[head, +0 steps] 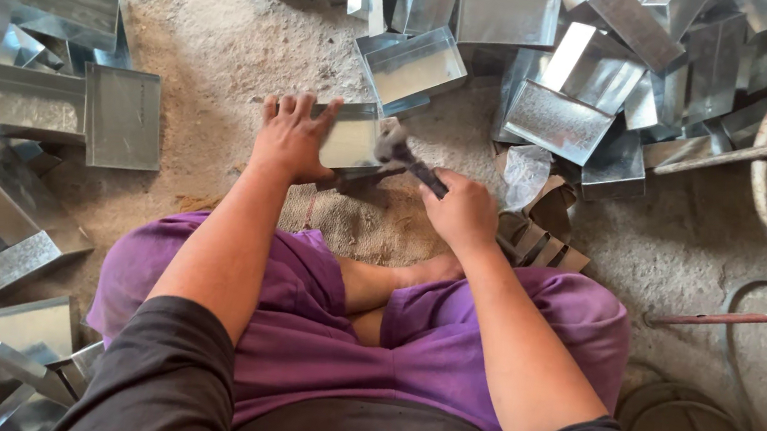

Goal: The person sits on the floor and repeatedly hammers small rectangular metal pieces placed on a wooden block. They pick up each piece, position it, strike it with a hammer, and set it aside, continuing this cycle throughout the clip.

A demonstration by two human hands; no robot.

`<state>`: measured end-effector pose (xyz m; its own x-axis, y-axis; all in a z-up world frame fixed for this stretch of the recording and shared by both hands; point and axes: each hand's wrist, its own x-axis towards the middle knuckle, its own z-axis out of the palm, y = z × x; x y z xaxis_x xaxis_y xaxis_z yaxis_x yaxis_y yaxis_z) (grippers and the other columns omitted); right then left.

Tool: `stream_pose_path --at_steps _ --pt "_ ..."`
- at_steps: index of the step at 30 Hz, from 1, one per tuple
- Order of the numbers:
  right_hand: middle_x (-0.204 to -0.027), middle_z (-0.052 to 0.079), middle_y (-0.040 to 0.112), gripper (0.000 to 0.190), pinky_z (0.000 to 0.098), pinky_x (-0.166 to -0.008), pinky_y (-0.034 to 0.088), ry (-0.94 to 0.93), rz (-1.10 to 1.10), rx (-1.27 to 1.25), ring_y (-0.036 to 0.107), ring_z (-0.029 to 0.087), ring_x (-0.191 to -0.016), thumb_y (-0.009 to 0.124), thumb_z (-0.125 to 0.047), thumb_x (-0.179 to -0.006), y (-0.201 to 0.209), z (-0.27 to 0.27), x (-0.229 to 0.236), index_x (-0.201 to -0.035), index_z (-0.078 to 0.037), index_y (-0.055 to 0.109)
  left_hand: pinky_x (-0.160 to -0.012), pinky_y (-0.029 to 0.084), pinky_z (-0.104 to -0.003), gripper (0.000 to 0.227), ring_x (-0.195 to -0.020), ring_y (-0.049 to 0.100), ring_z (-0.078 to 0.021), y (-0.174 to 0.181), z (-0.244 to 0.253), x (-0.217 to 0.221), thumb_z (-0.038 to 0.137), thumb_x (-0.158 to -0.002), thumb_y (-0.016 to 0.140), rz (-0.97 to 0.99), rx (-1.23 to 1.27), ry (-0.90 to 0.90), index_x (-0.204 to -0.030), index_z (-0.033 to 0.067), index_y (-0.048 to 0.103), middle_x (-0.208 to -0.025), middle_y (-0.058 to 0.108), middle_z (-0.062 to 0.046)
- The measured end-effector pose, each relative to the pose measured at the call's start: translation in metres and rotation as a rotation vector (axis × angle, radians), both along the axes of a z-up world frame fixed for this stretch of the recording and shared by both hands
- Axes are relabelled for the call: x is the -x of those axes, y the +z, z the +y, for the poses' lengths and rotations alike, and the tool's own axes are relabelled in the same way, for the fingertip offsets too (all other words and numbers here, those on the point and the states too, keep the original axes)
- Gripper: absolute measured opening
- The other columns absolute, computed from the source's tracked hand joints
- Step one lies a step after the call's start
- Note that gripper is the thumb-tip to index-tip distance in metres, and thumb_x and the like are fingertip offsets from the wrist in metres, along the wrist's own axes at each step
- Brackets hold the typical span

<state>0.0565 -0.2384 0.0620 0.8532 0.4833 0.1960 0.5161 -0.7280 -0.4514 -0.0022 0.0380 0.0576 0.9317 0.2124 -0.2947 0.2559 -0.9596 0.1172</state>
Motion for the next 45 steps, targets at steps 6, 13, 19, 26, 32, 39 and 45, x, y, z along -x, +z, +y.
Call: stream_pose_path --at_steps 6,13,19,26,32,39,45 --pt "-0.070 -0.002 0.064 0.023 0.0257 -0.052 0.046 0.050 0.038 -0.648 0.060 0.007 -0.059 0.072 -0.028 -0.101 0.056 -0.019 0.003 -0.110 -0.007 0.073 -0.127 0.025 -0.051 0.145 -0.150 0.034 -0.0390 -0.018 0.033 -0.002 0.077 -0.051 0.081 0.125 0.427 0.149 -0.167 0.0239 0.013 -0.163 0.033 -0.021" --pt "-0.082 0.006 0.065 0.036 0.0234 -0.050 0.042 0.228 -0.253 -1.339 0.053 0.011 -0.055 0.064 -0.025 -0.113 0.112 -0.059 0.015 -0.140 -0.002 0.059 -0.127 0.015 -0.054 0.148 -0.160 0.008 -0.0344 -0.071 0.074 0.001 0.090 -0.062 0.068 0.343 0.898 0.384 -0.164 0.0096 -0.002 -0.170 0.013 -0.024" --pt "-0.088 0.007 0.069 0.011 0.0259 -0.062 0.055 0.379 -0.261 -1.021 0.065 0.016 -0.065 0.059 -0.016 -0.114 0.043 0.008 0.014 -0.113 -0.018 0.069 -0.125 0.013 -0.057 0.144 -0.160 0.006 -0.0345 -0.071 0.076 0.002 0.084 -0.059 0.067 0.384 0.922 0.489 -0.165 0.0167 -0.003 -0.169 0.017 -0.024" --pt "-0.063 0.005 0.064 0.026 0.0318 -0.049 0.043 -0.060 0.258 -0.425 0.057 0.012 -0.053 0.068 -0.027 -0.102 0.019 0.006 0.001 -0.099 -0.002 0.074 -0.125 0.023 -0.051 0.142 -0.156 0.022 -0.0375 -0.039 0.058 0.006 0.083 -0.056 0.071 0.255 0.718 0.317 -0.167 0.0205 0.007 -0.166 0.026 -0.022" --pt "-0.068 0.000 0.061 0.026 0.0261 -0.056 0.042 -0.050 0.130 -0.569 0.052 0.008 -0.061 0.070 -0.028 -0.104 0.044 -0.013 0.003 -0.105 -0.002 0.073 -0.122 0.019 -0.053 0.144 -0.150 0.026 -0.0378 -0.019 0.012 0.003 0.071 -0.057 0.085 0.135 0.088 0.102 -0.167 0.0247 0.004 -0.162 0.030 -0.016" --pt "-0.073 0.002 0.069 0.022 0.0278 -0.051 0.045 0.130 0.025 -0.520 0.062 0.012 -0.059 0.071 -0.027 -0.102 0.043 -0.008 0.005 -0.107 -0.006 0.075 -0.122 0.006 -0.061 0.139 -0.149 0.024 -0.0373 -0.025 0.004 -0.003 0.067 -0.058 0.087 0.028 0.026 0.056 -0.165 0.0277 0.008 -0.161 0.030 -0.012" --pt "-0.074 0.010 0.073 0.029 0.0361 -0.055 0.051 0.100 0.064 -0.176 0.068 0.023 -0.063 0.076 -0.036 -0.095 0.008 0.005 0.003 -0.104 -0.009 0.078 -0.121 0.000 -0.062 0.142 -0.151 0.021 -0.0390 -0.015 -0.002 -0.004 0.075 -0.062 0.081 0.116 -0.053 0.044 -0.167 0.0244 -0.002 -0.164 0.024 -0.016"
